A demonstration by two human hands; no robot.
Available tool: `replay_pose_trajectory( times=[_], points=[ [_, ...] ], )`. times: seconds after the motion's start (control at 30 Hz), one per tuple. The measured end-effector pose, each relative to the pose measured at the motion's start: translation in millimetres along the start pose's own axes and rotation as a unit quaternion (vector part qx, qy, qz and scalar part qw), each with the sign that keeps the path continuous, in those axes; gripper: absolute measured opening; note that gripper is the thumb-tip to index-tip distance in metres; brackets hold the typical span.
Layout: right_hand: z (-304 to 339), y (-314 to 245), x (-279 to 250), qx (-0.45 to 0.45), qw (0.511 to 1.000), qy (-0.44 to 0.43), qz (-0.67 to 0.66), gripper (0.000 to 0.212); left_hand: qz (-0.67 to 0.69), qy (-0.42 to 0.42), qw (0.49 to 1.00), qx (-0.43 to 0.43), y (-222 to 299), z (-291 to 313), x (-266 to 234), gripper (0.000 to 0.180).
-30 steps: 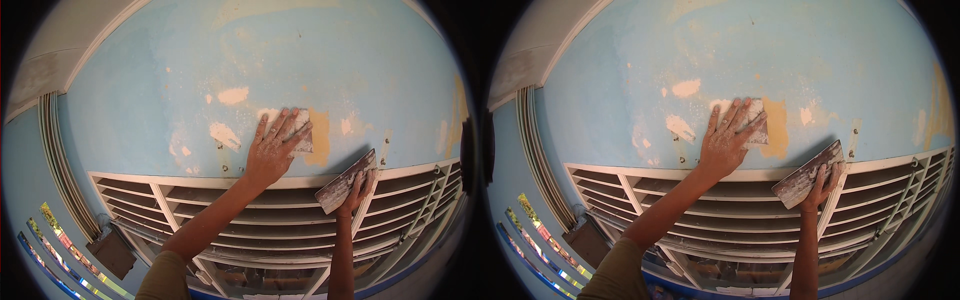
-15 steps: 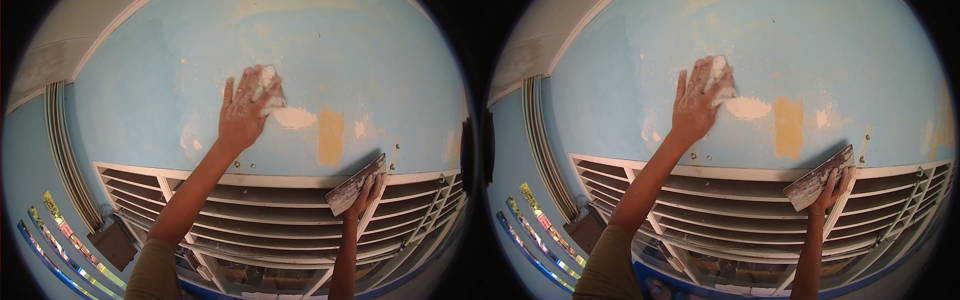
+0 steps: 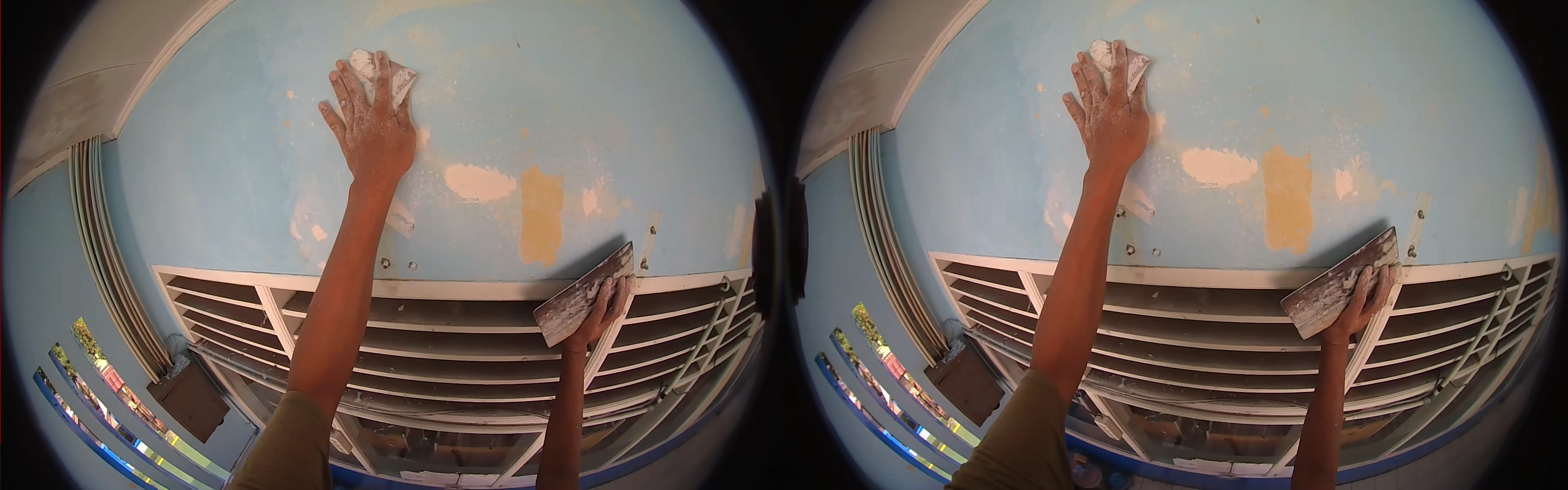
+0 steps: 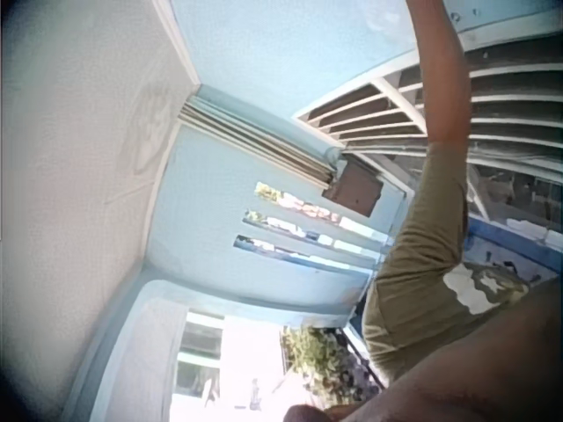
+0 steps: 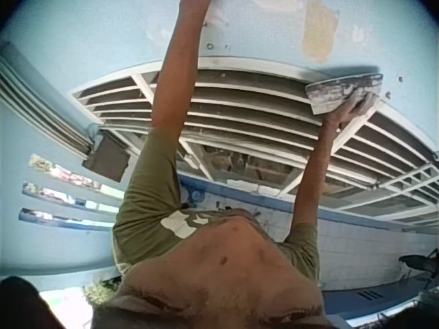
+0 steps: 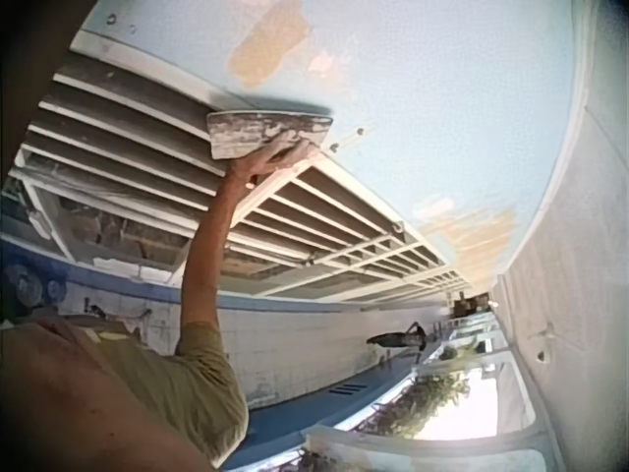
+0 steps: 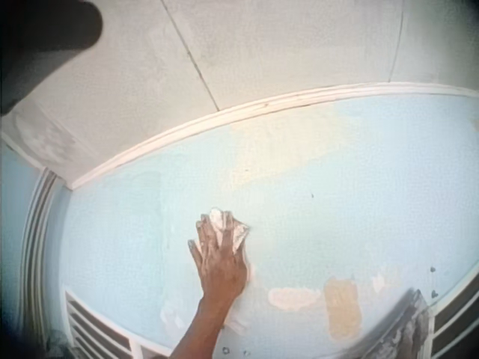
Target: The person sands a wall above a window using a sanding block and a scraper.
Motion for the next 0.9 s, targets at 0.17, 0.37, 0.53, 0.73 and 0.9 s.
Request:
replay_pose_trajectory(
  times=[0.17,0.37,0.53,0.73,0.9],
  points=[
    [11.4,22.2,2.5,0.014,1.0,-0.001,0.025,0.046,0.135,-0.19,0.958,0.168,133.7,118.9,30.6,0.09],
    [7.9,14.1,3.7,-0.001,1.0,0.027,0.012,0.043,0.052,-0.066,0.989,0.125,89.5,17.0,34.3,0.085],
    [3.6,17.0,-2.1,0.0,1.0,0.023,0.009,0.044,0.187,-0.189,0.94,0.212,185.2,75.8,68.9,0.088],
    [3.4,4.7,2.4,-0.007,1.0,0.014,-0.004,0.047,0.113,-0.107,0.95,0.271,161.7,4.4,76.2,0.085],
    [6.6,12.8,-2.0,0.003,1.0,0.008,0.004,0.053,0.163,-0.202,0.91,0.323,212.8,62.1,86.4,0.078]
  ],
)
Point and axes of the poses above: each hand's wrist, its own z-axis away from the middle knuckle, its own x-axis out of the palm, y = z × x, the point moved 5 cm from there along -z, towards the middle knuckle, and after that the axes turned 12 degrees about z, right-handed, at the moved point
